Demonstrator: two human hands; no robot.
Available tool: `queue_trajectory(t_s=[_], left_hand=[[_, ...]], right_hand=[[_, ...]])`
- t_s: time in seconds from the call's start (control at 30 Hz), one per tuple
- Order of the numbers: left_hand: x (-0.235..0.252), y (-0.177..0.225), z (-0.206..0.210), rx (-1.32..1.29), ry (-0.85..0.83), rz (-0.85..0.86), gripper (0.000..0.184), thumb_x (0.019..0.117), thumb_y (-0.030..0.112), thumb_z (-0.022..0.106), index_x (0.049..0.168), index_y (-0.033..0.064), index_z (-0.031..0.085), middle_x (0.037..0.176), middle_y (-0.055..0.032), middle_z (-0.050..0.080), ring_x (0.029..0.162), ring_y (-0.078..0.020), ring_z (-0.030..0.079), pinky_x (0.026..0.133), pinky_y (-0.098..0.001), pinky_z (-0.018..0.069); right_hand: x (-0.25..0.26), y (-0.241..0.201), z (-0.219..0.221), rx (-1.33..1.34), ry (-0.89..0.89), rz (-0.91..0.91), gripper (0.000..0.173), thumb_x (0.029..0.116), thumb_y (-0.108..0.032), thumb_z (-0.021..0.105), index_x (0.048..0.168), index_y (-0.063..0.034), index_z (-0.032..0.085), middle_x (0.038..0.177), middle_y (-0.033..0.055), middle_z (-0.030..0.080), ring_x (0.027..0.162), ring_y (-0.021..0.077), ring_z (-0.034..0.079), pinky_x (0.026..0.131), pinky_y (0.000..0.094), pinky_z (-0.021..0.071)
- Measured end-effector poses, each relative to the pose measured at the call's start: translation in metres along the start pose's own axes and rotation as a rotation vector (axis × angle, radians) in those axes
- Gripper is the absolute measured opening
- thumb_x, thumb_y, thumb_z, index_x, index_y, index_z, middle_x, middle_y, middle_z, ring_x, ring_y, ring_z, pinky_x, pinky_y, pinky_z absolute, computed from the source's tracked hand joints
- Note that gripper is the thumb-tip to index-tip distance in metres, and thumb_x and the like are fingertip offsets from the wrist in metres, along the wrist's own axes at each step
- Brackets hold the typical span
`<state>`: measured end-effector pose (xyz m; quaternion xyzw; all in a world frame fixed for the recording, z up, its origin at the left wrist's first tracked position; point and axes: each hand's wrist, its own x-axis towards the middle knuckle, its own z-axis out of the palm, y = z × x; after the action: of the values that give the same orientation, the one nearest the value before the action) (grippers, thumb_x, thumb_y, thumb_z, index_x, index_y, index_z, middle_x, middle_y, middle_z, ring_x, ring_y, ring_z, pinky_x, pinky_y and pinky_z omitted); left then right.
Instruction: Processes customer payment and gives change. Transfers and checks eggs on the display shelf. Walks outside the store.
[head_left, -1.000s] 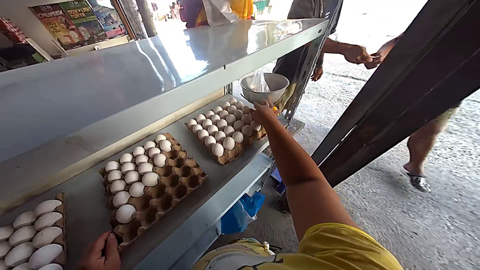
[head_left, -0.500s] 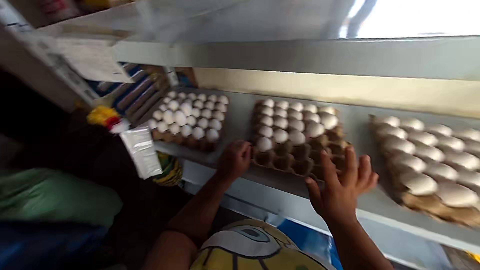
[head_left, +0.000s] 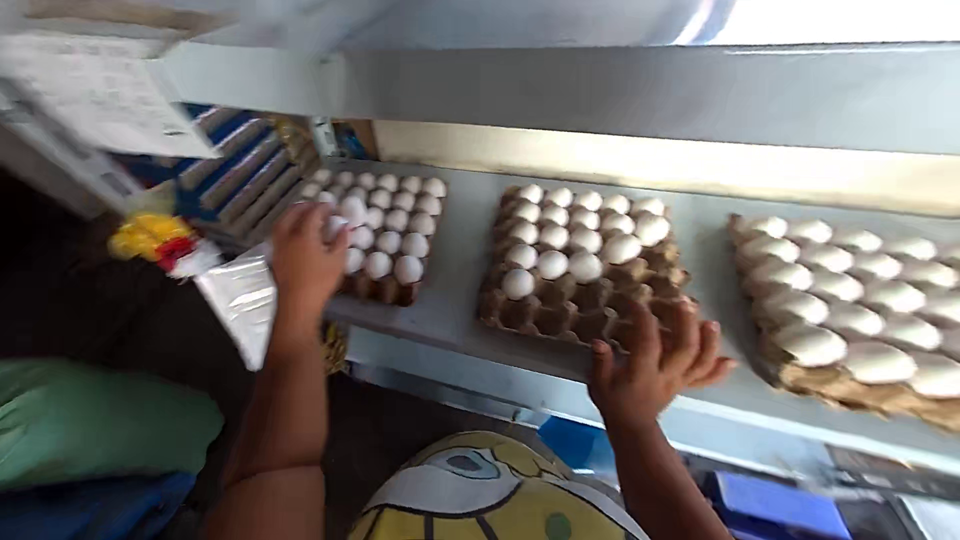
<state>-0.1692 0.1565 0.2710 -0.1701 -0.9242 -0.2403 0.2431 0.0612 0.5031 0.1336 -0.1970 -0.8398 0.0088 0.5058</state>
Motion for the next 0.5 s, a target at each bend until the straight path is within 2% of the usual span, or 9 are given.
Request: queue_trajectory(t_s=[0.07, 0.13, 0.23, 0.3, 0.4, 0.5], left_hand=[[0.010, -0.017, -0.004, 0.019, -0.026, 0.028, 0.056, 0.1008, 0.040, 0.062, 0.138, -0.0021, 0.059, 0.143, -0.0343, 0.051, 0.136, -0.0550, 0.045, 0.110, -0.0718, 0.0362], [0.014, -0.025, -0.003, 0.027, -0.047, 0.050, 0.059, 0.1018, 0.044, 0.060, 0.138, -0.0022, 0.059, 0.144, -0.0349, 0.049, 0.137, -0.0554, 0.043, 0.110, -0.0726, 0.0346], [0.016, -0.021, 0.000, 0.018, -0.112, 0.021, 0.060, 0.1016, 0.044, 0.059, 0.136, -0.0048, 0.060, 0.144, -0.0370, 0.048, 0.137, -0.0574, 0.042, 0.109, -0.0739, 0.0340], [0.016, -0.009, -0.001, 0.015, -0.171, -0.030, 0.058, 0.0986, 0.040, 0.067, 0.132, -0.0077, 0.061, 0.142, -0.0394, 0.049, 0.133, -0.0599, 0.044, 0.105, -0.0766, 0.0347], [0.018, -0.002, -0.003, 0.001, -0.203, -0.134, 0.062, 0.0872, 0.035, 0.083, 0.129, -0.0063, 0.063, 0.143, -0.0370, 0.047, 0.133, -0.0566, 0.045, 0.106, -0.0744, 0.0362], [0.028, -0.016, -0.002, 0.014, -0.272, -0.183, 0.069, 0.0818, 0.041, 0.087, 0.132, -0.0001, 0.063, 0.141, -0.0353, 0.050, 0.132, -0.0548, 0.048, 0.104, -0.0751, 0.0383]], right_hand=[[-0.006, 0.003, 0.005, -0.005, 0.055, 0.023, 0.067, 0.1032, -0.066, 0.029, 0.143, -0.0179, 0.055, 0.151, 0.0208, 0.050, 0.149, 0.0404, 0.034, 0.118, 0.0671, 0.0166], [-0.010, 0.006, 0.009, 0.005, 0.102, 0.035, 0.066, 0.1036, -0.066, 0.027, 0.142, -0.0192, 0.054, 0.152, 0.0168, 0.049, 0.151, 0.0344, 0.031, 0.121, 0.0629, 0.0138], [-0.014, 0.010, 0.012, 0.035, 0.173, 0.030, 0.060, 0.1039, -0.064, 0.029, 0.135, -0.0214, 0.058, 0.149, 0.0090, 0.051, 0.151, 0.0262, 0.030, 0.123, 0.0572, 0.0100], [-0.015, 0.013, 0.010, 0.042, 0.175, 0.025, 0.058, 0.1044, -0.063, 0.030, 0.129, -0.0211, 0.062, 0.145, 0.0086, 0.055, 0.149, 0.0264, 0.034, 0.122, 0.0567, 0.0116], [-0.016, 0.012, 0.005, 0.039, 0.134, 0.010, 0.054, 0.1049, -0.060, 0.034, 0.125, -0.0200, 0.065, 0.139, 0.0123, 0.060, 0.143, 0.0317, 0.042, 0.119, 0.0600, 0.0197], [-0.011, 0.010, 0.001, 0.042, 0.097, -0.020, 0.054, 0.1049, -0.059, 0.037, 0.126, -0.0174, 0.065, 0.134, 0.0161, 0.062, 0.140, 0.0342, 0.046, 0.117, 0.0600, 0.0224]])
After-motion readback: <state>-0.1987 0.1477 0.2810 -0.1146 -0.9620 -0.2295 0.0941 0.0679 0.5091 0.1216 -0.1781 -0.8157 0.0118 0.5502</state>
